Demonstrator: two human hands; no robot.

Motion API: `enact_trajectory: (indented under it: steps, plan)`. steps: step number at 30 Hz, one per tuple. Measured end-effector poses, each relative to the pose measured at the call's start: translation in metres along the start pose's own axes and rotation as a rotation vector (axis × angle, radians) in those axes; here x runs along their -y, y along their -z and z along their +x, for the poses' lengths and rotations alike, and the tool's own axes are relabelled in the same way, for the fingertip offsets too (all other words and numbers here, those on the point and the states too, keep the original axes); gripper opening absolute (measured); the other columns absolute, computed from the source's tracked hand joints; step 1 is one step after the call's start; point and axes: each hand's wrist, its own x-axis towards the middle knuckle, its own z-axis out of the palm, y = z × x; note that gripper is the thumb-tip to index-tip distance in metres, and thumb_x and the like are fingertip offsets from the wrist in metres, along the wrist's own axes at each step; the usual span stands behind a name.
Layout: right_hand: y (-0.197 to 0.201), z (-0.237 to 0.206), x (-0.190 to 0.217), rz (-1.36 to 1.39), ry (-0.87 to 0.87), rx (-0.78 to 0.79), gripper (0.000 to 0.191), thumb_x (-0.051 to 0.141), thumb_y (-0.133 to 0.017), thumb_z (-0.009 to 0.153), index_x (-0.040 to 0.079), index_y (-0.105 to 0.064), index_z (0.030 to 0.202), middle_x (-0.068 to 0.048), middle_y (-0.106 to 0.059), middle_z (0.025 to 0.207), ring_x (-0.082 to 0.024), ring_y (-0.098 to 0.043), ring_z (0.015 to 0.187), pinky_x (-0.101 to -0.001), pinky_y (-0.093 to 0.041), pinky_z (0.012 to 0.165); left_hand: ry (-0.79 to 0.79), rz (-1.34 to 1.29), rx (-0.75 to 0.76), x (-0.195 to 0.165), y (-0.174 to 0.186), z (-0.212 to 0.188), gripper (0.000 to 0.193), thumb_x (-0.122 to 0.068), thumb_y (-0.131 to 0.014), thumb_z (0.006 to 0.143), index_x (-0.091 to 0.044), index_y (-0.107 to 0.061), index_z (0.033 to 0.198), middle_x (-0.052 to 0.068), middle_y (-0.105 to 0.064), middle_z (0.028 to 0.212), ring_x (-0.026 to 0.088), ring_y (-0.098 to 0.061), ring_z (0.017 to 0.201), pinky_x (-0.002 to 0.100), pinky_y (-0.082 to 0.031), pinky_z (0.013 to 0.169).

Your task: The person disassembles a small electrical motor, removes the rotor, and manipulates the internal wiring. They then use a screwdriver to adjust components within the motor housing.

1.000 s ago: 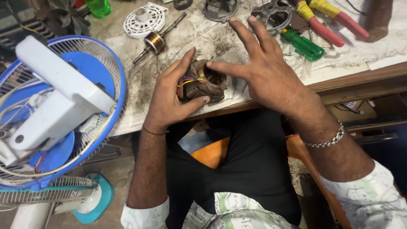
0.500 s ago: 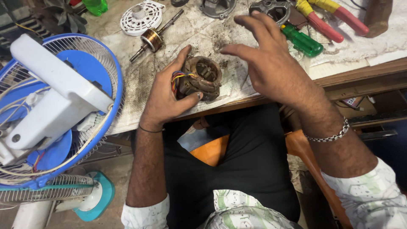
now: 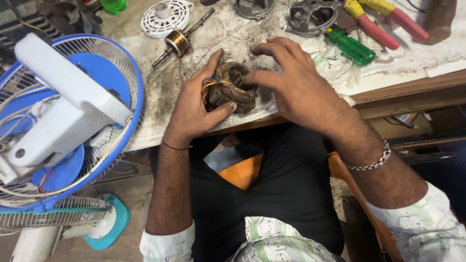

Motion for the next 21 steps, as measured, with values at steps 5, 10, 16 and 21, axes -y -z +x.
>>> enact_trajectory:
  steps: [5,10,16,21]
  plan:
    - [-0.005,-0.001,-0.004,-0.299,0.067,-0.061,0.054,-0.002,-0.075,0.083,0.028,-0.076,0.127,-0.019,-0.046,0.153,-0.041,-0.034,0.148,-0.0644,-0.036,0.116,-0.011,0.076,0.001,-0.001,0.001,0.000,0.095,-0.016,-0.080,0.078,0.005,-0.037,0.160,0.019,-0.068,0.128,0.028,-0.069,0.123,0.038,-0.052,0.113]
    - [-0.003,-0.004,-0.015,-0.270,0.054,-0.140,0.045,0.001,-0.074,0.099,0.030,-0.074,0.133,-0.015,-0.045,0.160,-0.038,-0.034,0.154,-0.0628,-0.034,0.122,-0.012,0.079,-0.003,-0.003,0.001,0.000,0.096,-0.017,-0.080,0.078,0.005,-0.036,0.160,0.019,-0.068,0.129,0.028,-0.069,0.124,0.038,-0.051,0.114]
    - [-0.007,-0.002,-0.013,-0.244,0.074,-0.090,0.053,-0.002,-0.074,0.084,0.031,-0.074,0.126,-0.016,-0.044,0.159,-0.041,-0.036,0.150,-0.0625,-0.036,0.119,0.007,0.090,0.000,-0.002,0.000,0.000,0.097,-0.017,-0.080,0.077,0.004,-0.036,0.160,0.020,-0.067,0.132,0.028,-0.068,0.126,0.038,-0.051,0.114]
    - [-0.004,-0.001,-0.013,-0.228,0.058,-0.152,0.062,-0.005,-0.073,0.087,0.028,-0.073,0.140,-0.017,-0.043,0.160,-0.043,-0.039,0.148,-0.0598,-0.039,0.118,-0.042,0.103,-0.005,-0.001,0.001,0.001,0.097,-0.016,-0.081,0.077,0.005,-0.036,0.160,0.023,-0.065,0.139,0.031,-0.066,0.133,0.039,-0.049,0.117]
